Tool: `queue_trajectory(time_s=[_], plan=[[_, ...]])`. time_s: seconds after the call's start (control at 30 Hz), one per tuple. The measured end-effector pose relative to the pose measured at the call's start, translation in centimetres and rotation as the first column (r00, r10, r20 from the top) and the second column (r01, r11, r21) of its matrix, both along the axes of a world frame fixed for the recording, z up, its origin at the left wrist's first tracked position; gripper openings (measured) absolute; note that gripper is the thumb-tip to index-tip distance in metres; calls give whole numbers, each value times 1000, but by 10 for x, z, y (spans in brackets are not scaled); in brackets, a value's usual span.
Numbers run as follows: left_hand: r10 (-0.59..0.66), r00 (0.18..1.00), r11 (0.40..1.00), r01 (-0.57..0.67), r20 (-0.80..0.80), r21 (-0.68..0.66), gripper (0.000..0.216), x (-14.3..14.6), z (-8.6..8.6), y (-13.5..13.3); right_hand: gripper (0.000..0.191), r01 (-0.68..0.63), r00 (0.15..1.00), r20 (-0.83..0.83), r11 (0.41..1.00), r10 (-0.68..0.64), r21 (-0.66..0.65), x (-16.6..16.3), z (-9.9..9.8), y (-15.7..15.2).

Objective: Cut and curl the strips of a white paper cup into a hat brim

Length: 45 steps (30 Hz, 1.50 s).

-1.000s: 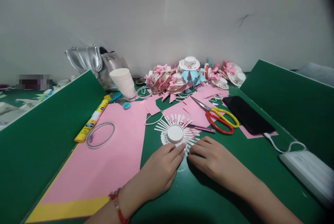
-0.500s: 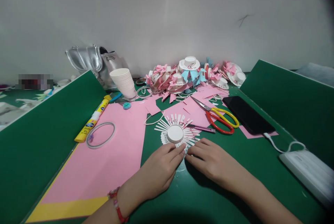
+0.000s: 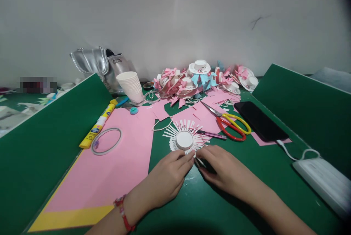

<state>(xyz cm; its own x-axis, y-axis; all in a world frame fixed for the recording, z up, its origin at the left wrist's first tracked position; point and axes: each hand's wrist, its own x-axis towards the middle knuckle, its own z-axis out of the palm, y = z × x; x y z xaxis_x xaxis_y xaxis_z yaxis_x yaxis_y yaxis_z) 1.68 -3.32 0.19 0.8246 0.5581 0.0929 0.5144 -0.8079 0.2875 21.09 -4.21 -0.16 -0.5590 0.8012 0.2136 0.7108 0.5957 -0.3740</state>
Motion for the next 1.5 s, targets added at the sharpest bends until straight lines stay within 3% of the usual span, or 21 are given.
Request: queue_trajectory(time_s=[0.37, 0.6, 0.8, 1.1, 1.5], plan=[[14, 1000, 1000, -14, -17, 9, 48, 3, -1, 0, 13, -116, 985, 157, 958, 77, 263, -4, -12, 5], [19, 1000, 1000, -19, -17, 0, 51, 2, -1, 0, 16, 118, 986, 81, 957, -144, 264, -18, -16, -2], [2, 999, 1000, -1, -54, 30, 48, 2, -4, 0, 17, 192, 975, 37, 914, -219, 359, -24, -22, -5], [-6, 999, 998, 8, -36, 55, 49, -1, -4, 0, 14, 107, 993, 19, 970, -114, 220, -11, -14, -1], [12, 997, 993, -3, -74, 119, 42, 0, -2, -3, 19, 100, 995, -2, 963, -103, 250, -9, -15, 0]])
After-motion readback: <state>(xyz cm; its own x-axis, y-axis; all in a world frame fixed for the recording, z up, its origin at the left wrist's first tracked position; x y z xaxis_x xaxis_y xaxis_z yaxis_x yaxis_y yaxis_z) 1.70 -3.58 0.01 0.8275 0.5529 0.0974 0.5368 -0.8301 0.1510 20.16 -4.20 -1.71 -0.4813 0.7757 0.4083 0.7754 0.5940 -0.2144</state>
